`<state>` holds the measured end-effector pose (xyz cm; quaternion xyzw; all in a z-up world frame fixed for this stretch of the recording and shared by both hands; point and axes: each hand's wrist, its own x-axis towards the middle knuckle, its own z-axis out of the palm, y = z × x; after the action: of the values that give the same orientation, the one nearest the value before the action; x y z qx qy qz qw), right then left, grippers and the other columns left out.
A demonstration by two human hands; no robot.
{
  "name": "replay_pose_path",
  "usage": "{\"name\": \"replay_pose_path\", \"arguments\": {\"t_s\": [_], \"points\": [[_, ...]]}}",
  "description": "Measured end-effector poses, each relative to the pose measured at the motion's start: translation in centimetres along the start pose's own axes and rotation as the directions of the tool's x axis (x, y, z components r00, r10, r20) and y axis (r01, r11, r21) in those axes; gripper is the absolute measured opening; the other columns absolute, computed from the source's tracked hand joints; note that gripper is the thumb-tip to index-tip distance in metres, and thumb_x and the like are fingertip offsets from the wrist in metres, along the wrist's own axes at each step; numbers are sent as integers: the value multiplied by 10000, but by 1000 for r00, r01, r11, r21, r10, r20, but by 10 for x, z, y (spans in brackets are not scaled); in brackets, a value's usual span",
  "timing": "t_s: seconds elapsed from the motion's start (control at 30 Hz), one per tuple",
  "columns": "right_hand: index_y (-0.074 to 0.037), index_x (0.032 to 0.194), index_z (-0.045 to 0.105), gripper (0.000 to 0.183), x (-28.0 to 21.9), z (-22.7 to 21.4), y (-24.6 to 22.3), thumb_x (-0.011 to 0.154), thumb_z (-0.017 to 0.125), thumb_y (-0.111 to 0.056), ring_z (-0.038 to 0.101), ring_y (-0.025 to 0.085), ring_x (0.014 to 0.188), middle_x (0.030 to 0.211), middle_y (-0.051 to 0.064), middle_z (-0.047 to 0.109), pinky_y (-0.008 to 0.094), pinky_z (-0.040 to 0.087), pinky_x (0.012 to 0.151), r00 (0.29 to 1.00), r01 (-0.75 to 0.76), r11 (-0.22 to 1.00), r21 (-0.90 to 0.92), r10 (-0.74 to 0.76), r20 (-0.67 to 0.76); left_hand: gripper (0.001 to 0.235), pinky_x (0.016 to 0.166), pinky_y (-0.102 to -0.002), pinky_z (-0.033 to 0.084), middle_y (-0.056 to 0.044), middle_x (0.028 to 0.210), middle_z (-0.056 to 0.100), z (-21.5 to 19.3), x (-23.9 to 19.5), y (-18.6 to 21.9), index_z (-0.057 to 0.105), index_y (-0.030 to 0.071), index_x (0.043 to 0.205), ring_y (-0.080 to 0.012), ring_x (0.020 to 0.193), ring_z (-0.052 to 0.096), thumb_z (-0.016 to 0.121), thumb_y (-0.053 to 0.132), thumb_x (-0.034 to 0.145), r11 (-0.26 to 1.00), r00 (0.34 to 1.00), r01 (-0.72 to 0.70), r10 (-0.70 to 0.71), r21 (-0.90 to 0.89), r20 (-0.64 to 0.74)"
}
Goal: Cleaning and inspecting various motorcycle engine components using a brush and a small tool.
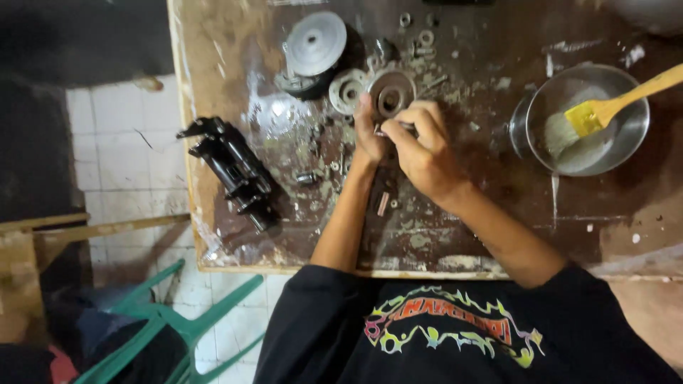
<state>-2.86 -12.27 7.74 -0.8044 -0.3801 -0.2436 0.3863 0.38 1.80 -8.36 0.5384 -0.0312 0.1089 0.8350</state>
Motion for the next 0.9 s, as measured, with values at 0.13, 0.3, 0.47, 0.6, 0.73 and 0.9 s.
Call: {"name": "replay_pose_path", "arguments": {"t_s": [0.13, 0.3, 0.47, 0.6, 0.73, 0.9], "points": [[51, 1075, 717, 261, -6, 3, 28, 828, 686, 129, 592, 329, 1080, 1046, 146, 606, 439, 544, 946, 999, 36, 999, -22, -36, 11, 708, 1040, -422, 525, -153, 1230, 675, 9, 12, 20, 582, -18, 1329, -281, 1145, 632, 210, 544, 1115, 981, 996, 77, -69, -180, 51], [12, 992, 717, 88, -13, 4, 97, 958, 791, 44, 643, 294, 1132, 1075, 136, 660, 367, 597, 995, 936, 351, 923, -156, -346, 59, 738, 726, -387, 543, -138, 1105, 680, 20, 7, 36, 553, 13, 1321, -243, 934, 653, 335, 660, 1039, 843, 928, 371, -321, -389, 189], [69, 1029, 749, 146, 20, -21, 99, 892, 783, 31, 652, 311, 1143, 1133, 166, 690, 390, 593, 1011, 910, 405, 914, -38, -399, 108, 813, 597, -350, 554, -184, 1014, 693, 37, 9, 75, 569, 14, 1281, -243, 767, 673, 359, 739, 978, 750, 794, 595, -494, -287, 355], [67, 1044, 757, 162, 26, -41, 85, 885, 766, 39, 671, 320, 1165, 1156, 189, 712, 392, 598, 1025, 850, 481, 877, 10, -469, 239, 842, 585, -339, 563, -211, 995, 702, 27, 3, 62, 595, -8, 1247, -255, 757, 695, 368, 751, 960, 658, 694, 710, -594, -250, 407], [84, 1061, 752, 161, 10, -44, 72, 901, 738, 85, 674, 315, 1172, 1168, 200, 720, 374, 597, 1021, 881, 414, 910, -33, -391, 265, 803, 607, -330, 554, -201, 1019, 716, 24, 10, 48, 594, 12, 1284, -248, 776, 685, 371, 732, 1009, 718, 774, 612, -457, -333, 438], [88, 1091, 744, 166, -19, -19, 22, 933, 759, 42, 650, 337, 1177, 1145, 186, 691, 386, 587, 1023, 987, 86, 987, -136, -67, 144, 678, 1056, -419, 525, -156, 1280, 643, 29, 3, 5, 521, 23, 1407, -268, 1179, 632, 353, 565, 1034, 919, 976, 216, -209, -331, 56]]}}
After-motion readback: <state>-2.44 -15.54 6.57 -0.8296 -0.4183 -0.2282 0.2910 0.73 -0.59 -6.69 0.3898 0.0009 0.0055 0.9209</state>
